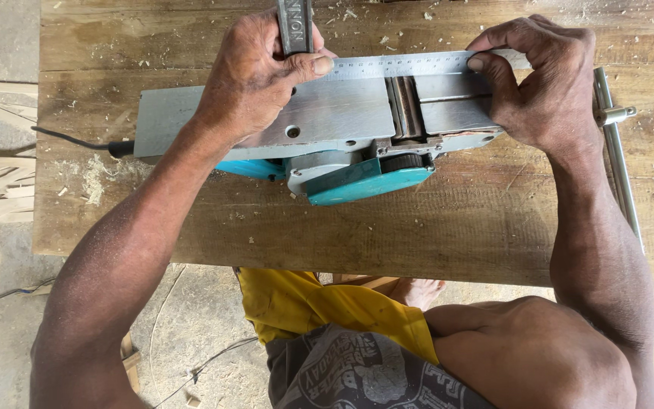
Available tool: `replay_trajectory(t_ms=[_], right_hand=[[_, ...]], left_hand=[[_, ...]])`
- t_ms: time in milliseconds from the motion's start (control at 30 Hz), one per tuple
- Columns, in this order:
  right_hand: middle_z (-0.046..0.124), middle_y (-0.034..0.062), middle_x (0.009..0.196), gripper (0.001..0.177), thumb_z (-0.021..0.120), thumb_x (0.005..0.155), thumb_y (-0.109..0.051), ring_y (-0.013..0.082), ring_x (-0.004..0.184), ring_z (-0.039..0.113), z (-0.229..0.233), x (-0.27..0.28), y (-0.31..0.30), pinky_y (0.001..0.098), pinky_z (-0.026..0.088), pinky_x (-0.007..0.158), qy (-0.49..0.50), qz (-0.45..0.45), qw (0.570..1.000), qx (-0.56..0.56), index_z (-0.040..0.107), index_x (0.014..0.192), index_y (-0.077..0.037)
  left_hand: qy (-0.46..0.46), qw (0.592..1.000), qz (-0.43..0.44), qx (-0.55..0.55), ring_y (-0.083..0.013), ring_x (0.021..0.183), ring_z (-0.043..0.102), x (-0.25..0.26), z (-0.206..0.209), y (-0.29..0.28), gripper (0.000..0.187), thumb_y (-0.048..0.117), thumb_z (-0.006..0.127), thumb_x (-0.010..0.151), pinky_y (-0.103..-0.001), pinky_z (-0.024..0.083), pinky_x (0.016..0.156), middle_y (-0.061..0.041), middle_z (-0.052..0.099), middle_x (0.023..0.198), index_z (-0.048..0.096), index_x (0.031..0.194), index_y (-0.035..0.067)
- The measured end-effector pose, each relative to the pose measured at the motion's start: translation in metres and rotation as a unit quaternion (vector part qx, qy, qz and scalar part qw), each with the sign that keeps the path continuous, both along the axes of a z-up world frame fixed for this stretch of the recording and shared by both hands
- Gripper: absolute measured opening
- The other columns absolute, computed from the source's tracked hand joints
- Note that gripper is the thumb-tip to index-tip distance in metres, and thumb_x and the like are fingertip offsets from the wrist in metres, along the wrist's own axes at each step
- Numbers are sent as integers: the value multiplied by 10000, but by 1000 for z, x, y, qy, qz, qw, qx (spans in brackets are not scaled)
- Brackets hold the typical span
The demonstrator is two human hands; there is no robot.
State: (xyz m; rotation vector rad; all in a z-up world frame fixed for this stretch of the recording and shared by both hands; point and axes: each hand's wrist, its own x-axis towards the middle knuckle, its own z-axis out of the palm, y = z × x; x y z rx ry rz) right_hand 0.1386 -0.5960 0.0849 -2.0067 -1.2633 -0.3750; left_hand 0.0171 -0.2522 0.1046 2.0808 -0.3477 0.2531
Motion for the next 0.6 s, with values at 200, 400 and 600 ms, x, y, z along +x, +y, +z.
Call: replay_trajectory(t_ms=[200, 400, 600], right_hand=[[755, 147, 978, 116, 741, 986, 136, 219, 948, 740, 1, -2, 0, 340, 587, 831, -3, -7, 1000, -3, 745, 1032, 29], [754, 141, 983, 125, 732, 1008, 143, 199, 917, 745, -4, 2, -2, 340, 599, 853, 1, 8, 1000, 10, 744, 1042, 24], [757, 129, 978, 140, 709, 1013, 151, 183, 920, 748, -10, 7, -5, 336, 605, 875, 2, 15, 1000, 14, 741, 1037, 17]], left_hand=[[-10, 1000, -2, 8, -223, 1087, 787, 1, 0, 0, 130, 119, 752, 1061, -396, 647, 954, -104, 734, 993, 642, 1079, 51], [-19, 999, 4, 35, -229, 1065, 797, 0, -1, 1, 142, 112, 767, 1053, -387, 672, 945, -105, 743, 963, 640, 1062, 49], [-28, 998, 4, 50, -235, 1058, 794, 3, -3, 1, 129, 96, 770, 1046, -386, 671, 931, -117, 750, 964, 653, 1070, 45]])
